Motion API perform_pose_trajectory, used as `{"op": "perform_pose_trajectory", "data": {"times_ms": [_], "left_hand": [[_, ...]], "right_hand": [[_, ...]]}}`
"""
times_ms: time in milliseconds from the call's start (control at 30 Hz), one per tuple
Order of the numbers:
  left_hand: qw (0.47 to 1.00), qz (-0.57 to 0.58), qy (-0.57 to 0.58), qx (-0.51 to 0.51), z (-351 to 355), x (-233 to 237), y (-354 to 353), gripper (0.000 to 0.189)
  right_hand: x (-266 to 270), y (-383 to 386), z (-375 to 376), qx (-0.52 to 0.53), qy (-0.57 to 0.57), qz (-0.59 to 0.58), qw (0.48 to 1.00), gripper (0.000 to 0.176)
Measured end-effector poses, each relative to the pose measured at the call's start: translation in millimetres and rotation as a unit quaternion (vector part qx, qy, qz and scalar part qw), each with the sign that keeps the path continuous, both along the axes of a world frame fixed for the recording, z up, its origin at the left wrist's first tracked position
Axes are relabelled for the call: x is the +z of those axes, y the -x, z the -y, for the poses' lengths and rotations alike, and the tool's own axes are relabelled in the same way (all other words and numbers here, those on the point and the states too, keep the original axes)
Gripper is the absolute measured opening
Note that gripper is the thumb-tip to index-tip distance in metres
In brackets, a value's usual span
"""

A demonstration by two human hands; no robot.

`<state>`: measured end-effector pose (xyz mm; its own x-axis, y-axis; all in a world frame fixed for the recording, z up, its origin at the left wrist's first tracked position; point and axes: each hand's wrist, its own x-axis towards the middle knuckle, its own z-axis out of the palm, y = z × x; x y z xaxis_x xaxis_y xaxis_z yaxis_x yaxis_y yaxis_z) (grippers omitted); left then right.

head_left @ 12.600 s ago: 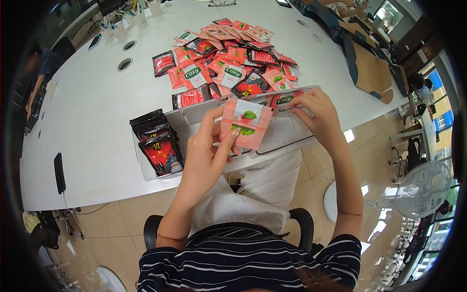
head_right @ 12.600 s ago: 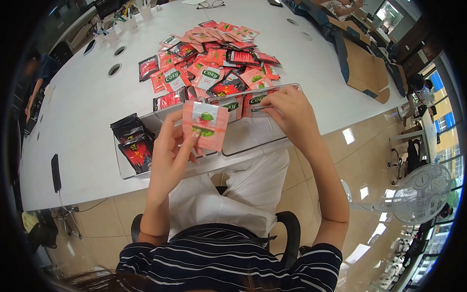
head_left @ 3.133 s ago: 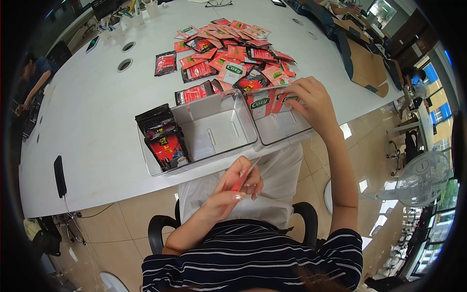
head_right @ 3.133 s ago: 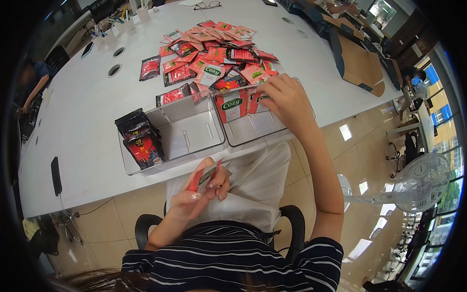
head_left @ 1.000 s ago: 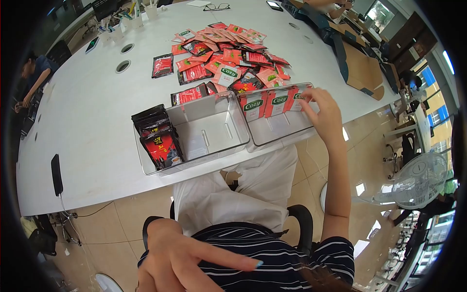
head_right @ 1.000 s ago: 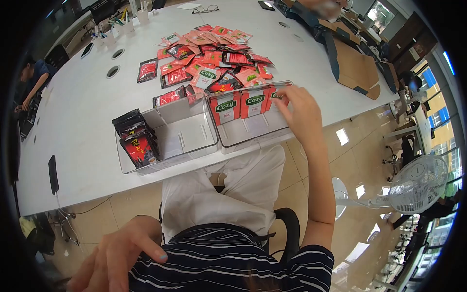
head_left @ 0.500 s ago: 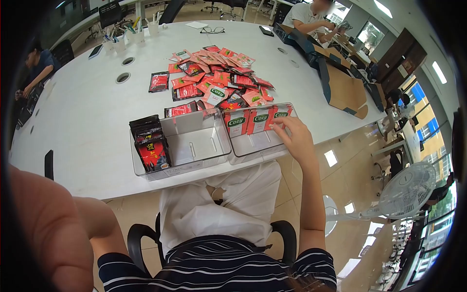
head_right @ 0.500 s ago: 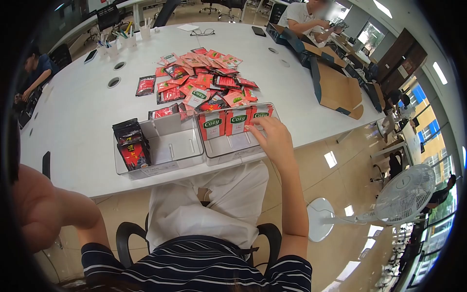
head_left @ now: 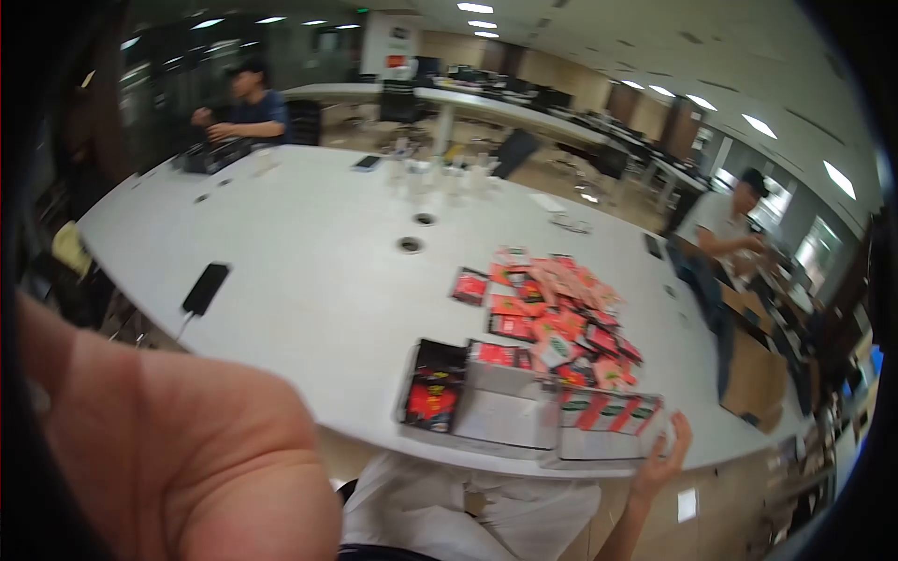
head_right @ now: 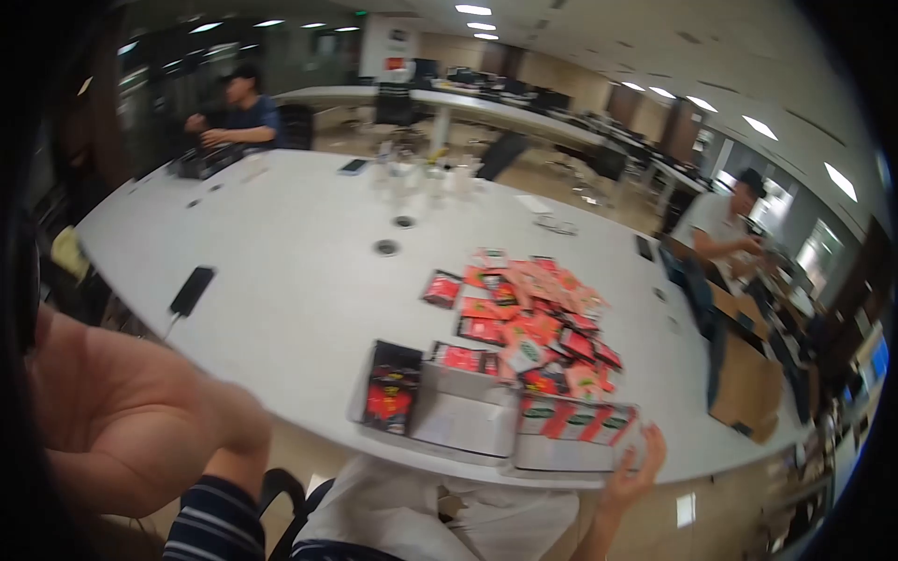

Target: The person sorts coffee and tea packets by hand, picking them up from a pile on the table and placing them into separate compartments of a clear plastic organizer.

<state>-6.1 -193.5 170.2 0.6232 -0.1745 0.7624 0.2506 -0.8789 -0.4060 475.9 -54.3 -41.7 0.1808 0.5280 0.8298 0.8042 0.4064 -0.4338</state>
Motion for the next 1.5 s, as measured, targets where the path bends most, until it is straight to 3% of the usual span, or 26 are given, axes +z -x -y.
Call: {"op": "perform_pose_trajectory", "data": {"times_ms": [67, 200, 300, 433, 567, 700, 767, 800, 867, 967, 1033, 1200, 1333, 1433, 1500], "left_hand": [[1.000, 0.005, -0.011, 0.023, 13.3, 5.3, 4.9, 0.036], [0.998, 0.018, -0.037, 0.038, 15.5, 12.0, -2.2, 0.035], [0.996, 0.028, -0.073, 0.035, 6.2, 11.5, -10.1, 0.034], [0.987, 0.063, -0.138, 0.053, -16.9, 13.3, -19.3, 0.032], [0.968, 0.119, -0.205, 0.076, -51.3, 9.3, -24.2, 0.031], [0.961, 0.161, -0.197, 0.108, -88.3, -5.9, -30.5, 0.029], [0.966, 0.179, -0.119, 0.143, -115.2, -24.0, -39.4, 0.029], [0.962, 0.214, -0.054, 0.163, -133.4, -38.4, -51.8, 0.018], [0.954, 0.163, 0.143, 0.209, -165.4, -61.9, -48.5, 0.020], [0.866, 0.061, 0.418, 0.267, -216.5, -105.3, -40.6, 0.027], [0.853, 0.008, 0.463, 0.239, -260.6, -139.0, -26.9, 0.036], [0.876, -0.066, 0.383, 0.285, -342.0, -214.8, -25.3, 0.045], [0.844, -0.131, 0.342, 0.392, -364.6, -222.7, -46.9, 0.040], [0.871, -0.184, 0.227, 0.396, -374.8, -227.4, -49.3, 0.034], [0.843, -0.203, 0.248, 0.432, -375.4, -222.5, -46.8, 0.032]], "right_hand": [[-20.0, -11.5, -14.1, 0.095, -0.001, -0.171, 0.981, 0.042], [-29.4, -20.5, -25.8, 0.235, 0.091, -0.437, 0.863, 0.062], [-38.8, -39.2, -32.8, 0.280, 0.121, -0.425, 0.852, 0.067], [-30.9, -21.0, -31.0, 0.250, 0.100, -0.423, 0.865, 0.066], [-32.2, -30.9, -27.2, 0.226, 0.152, -0.387, 0.881, 0.064], [-37.6, -29.8, -29.4, 0.213, 0.147, -0.397, 0.881, 0.063], [-36.3, -28.1, -27.8, 0.203, 0.142, -0.397, 0.884, 0.061], [-36.1, -29.6, -28.3, 0.206, 0.139, -0.397, 0.884, 0.061], [-39.0, -30.2, -28.5, 0.211, 0.133, -0.400, 0.882, 0.061], [-37.7, -28.5, -28.7, 0.183, 0.127, -0.402, 0.888, 0.058], [-38.1, -29.1, -30.0, 0.175, 0.128, -0.402, 0.890, 0.056], [-35.9, -27.1, -28.2, 0.171, 0.132, -0.403, 0.889, 0.058], [-37.9, -30.2, -29.1, 0.173, 0.131, -0.404, 0.889, 0.058], [-36.4, -28.9, -28.8, 0.168, 0.132, -0.402, 0.890, 0.057], [-36.8, -29.2, -29.4, 0.166, 0.131, -0.399, 0.892, 0.056]]}}
